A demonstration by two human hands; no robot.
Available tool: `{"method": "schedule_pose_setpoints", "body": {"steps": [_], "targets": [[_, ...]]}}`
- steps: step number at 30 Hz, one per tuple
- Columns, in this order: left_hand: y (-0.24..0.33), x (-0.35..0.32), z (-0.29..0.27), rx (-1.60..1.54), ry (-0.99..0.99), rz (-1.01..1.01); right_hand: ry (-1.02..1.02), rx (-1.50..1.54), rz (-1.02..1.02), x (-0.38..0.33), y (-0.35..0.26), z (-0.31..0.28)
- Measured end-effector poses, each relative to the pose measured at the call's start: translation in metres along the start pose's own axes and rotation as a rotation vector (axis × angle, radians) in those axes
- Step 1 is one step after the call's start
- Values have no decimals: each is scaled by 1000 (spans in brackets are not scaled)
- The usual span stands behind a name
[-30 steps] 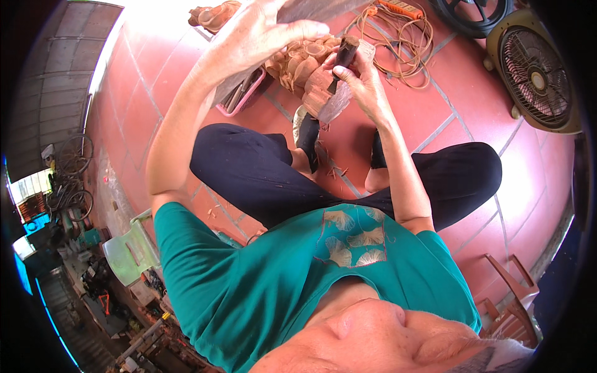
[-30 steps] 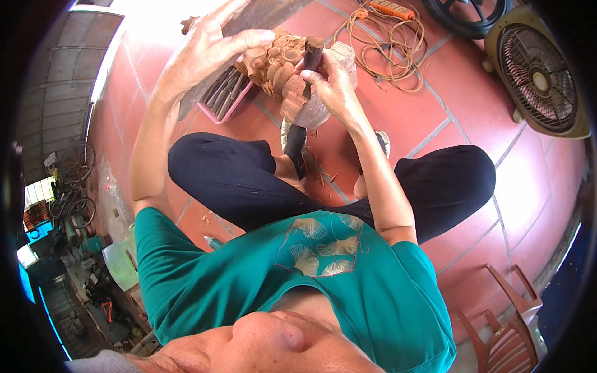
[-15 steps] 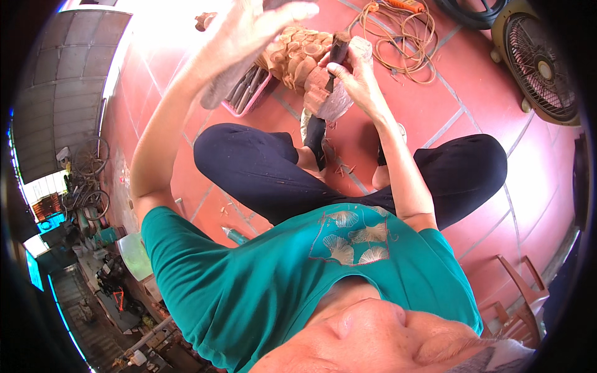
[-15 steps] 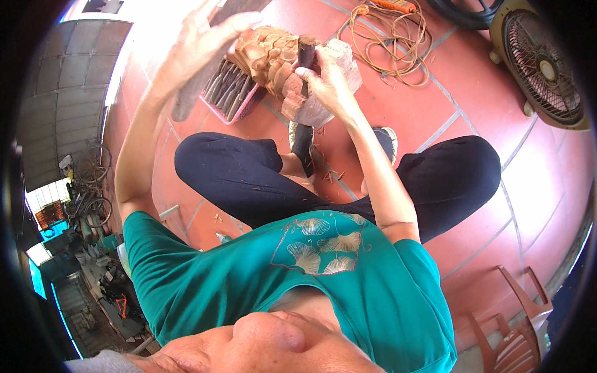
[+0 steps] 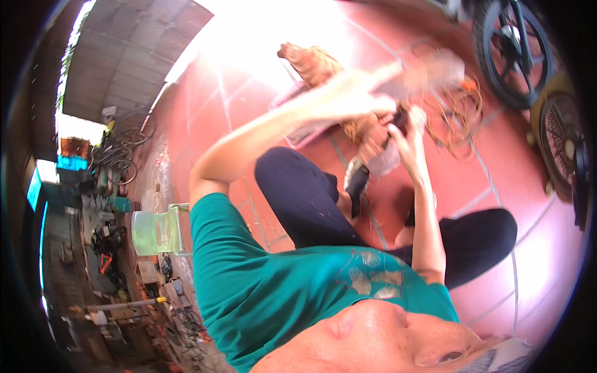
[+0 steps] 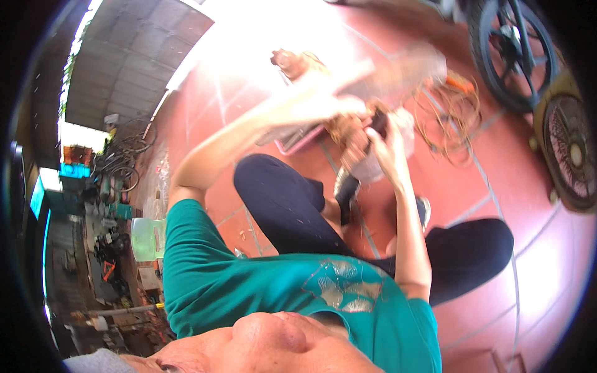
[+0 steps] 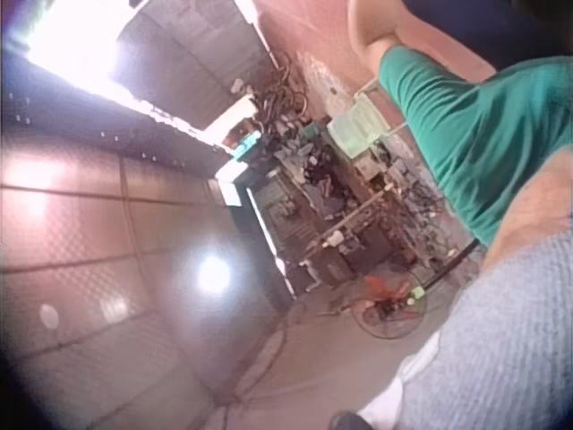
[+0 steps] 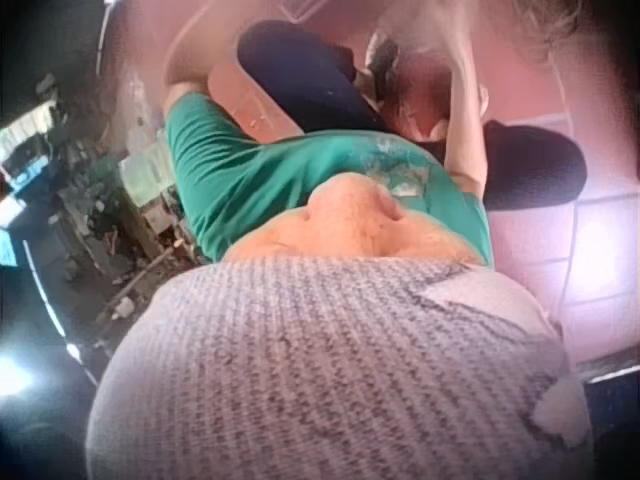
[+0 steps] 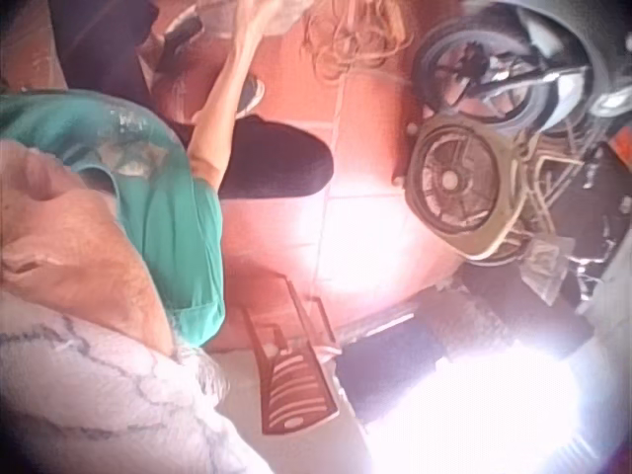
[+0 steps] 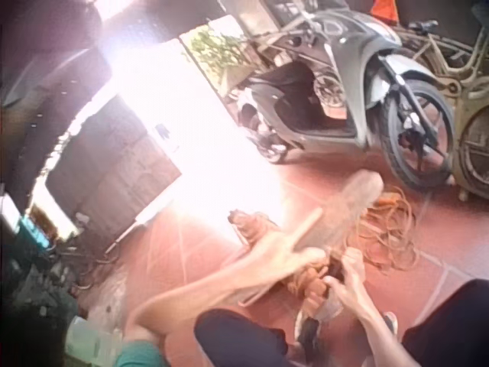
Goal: The person sits cross-legged on the floor and carves a wooden sculpture using a chisel and mallet. They repeatedly strike the chisel to shape the wood, occasionally adjusting the tool and the piece.
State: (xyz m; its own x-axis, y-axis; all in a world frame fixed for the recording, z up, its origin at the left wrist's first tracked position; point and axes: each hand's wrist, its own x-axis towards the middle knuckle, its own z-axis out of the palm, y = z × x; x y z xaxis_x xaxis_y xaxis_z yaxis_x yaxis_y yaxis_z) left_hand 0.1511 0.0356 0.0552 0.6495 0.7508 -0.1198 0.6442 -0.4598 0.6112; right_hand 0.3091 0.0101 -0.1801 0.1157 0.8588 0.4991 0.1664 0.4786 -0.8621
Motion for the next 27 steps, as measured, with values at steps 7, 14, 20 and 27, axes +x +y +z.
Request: {"method": "schedule_pose_setpoints", "body": {"steps": [7,14,20,27], "targets": [[-40,-6,10,-13,-115,91,-101,385,324,-4,-33,2],[-31,-10,16,-374,-140,-64,-102,396,292,-5,-24,-2],[-79,-2,33,-367,9,88,-153,402,318,-6,-31,-3],[-70,-7,23,-606,25,-222,-147,411,351,-6,-36,-5]]}}
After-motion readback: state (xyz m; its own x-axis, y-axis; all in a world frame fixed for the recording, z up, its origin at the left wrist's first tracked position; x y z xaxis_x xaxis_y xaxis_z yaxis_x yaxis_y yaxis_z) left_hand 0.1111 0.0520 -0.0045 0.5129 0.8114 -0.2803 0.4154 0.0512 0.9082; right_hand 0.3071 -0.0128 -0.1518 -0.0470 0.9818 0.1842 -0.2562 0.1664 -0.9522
